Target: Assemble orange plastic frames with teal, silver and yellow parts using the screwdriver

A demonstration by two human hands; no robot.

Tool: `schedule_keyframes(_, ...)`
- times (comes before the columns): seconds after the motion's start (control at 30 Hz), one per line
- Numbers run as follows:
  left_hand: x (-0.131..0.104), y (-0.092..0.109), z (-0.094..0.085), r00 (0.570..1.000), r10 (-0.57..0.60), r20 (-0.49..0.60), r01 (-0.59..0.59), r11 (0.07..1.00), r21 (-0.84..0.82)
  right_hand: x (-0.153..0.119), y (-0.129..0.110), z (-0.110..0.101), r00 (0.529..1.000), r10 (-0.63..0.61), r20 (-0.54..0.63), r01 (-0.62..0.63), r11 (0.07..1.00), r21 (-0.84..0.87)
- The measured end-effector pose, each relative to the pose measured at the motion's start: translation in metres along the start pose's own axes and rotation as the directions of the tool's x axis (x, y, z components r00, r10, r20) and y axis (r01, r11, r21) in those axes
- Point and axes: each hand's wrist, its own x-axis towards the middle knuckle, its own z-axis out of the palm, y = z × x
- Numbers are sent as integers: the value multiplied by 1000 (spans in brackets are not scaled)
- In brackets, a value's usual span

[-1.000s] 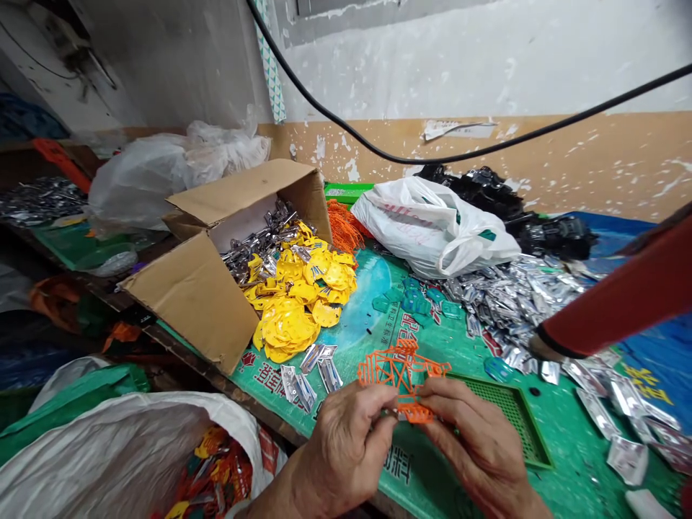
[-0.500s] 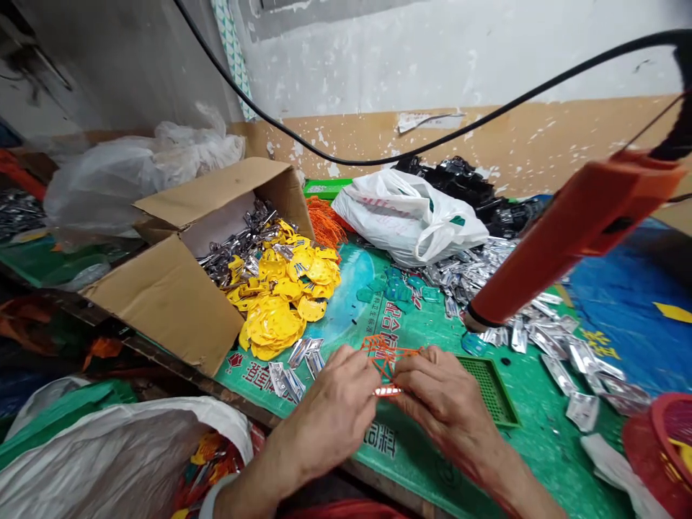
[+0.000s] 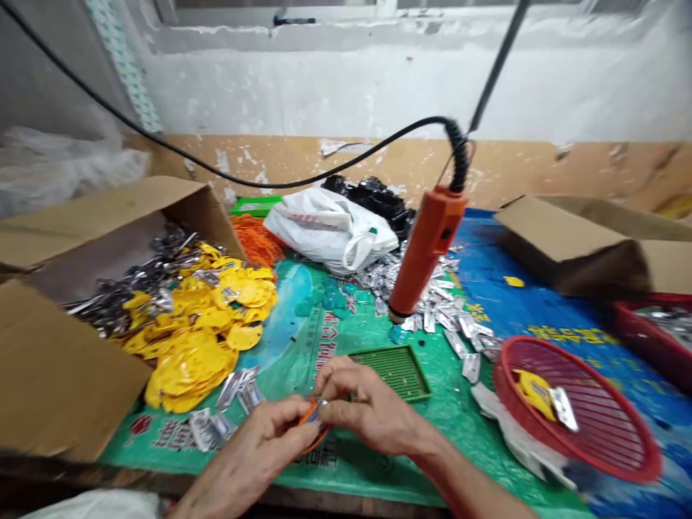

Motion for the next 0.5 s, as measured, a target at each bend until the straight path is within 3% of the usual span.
schedule_keyframes(0.17, 8, -6, 3, 1000, -31, 4, 32, 989, -142, -2, 4, 6, 998, -45, -46, 40, 992, -116)
schedule_keyframes(0.23, 9, -8, 4, 997, -73, -36, 63, 974, -217, -10, -2, -1, 979, -122, -164, 82, 970, -230)
schedule_keyframes(0.27, 10, -10, 3, 994, -95, -55, 78, 966, -247, -14, -7, -11, 942, -195, -273, 102, 942, -320)
schedule_keyframes(0.3, 10, -11, 3, 991, -116, -65, 94, 958, -269, -18, -13, -24, 864, -296, -408, 103, 896, -432)
schedule_keyframes(0.33, 11, -13, 2, 989, -133, -68, 109, 953, -283, -21, -19, -40, 742, -387, -548, 57, 850, -524)
schedule_keyframes(0.4, 11, -16, 2, 987, -147, -65, 121, 946, -301, -21, -30, -79, 444, -478, -757, -48, 832, -553)
schedule_keyframes(0.43, 11, -17, 2, 987, -145, -64, 118, 944, -309, -17, -33, -99, 328, -508, -796, -65, 829, -556)
schedule_keyframes(0.47, 12, -18, 3, 988, -139, -63, 113, 942, -316, -11, -35, -117, 319, -485, -814, -80, 842, -533)
schedule_keyframes(0.5, 13, -18, 5, 989, -132, -71, 102, 941, -324, -2, -35, -133, 370, -426, -826, -40, 881, -472)
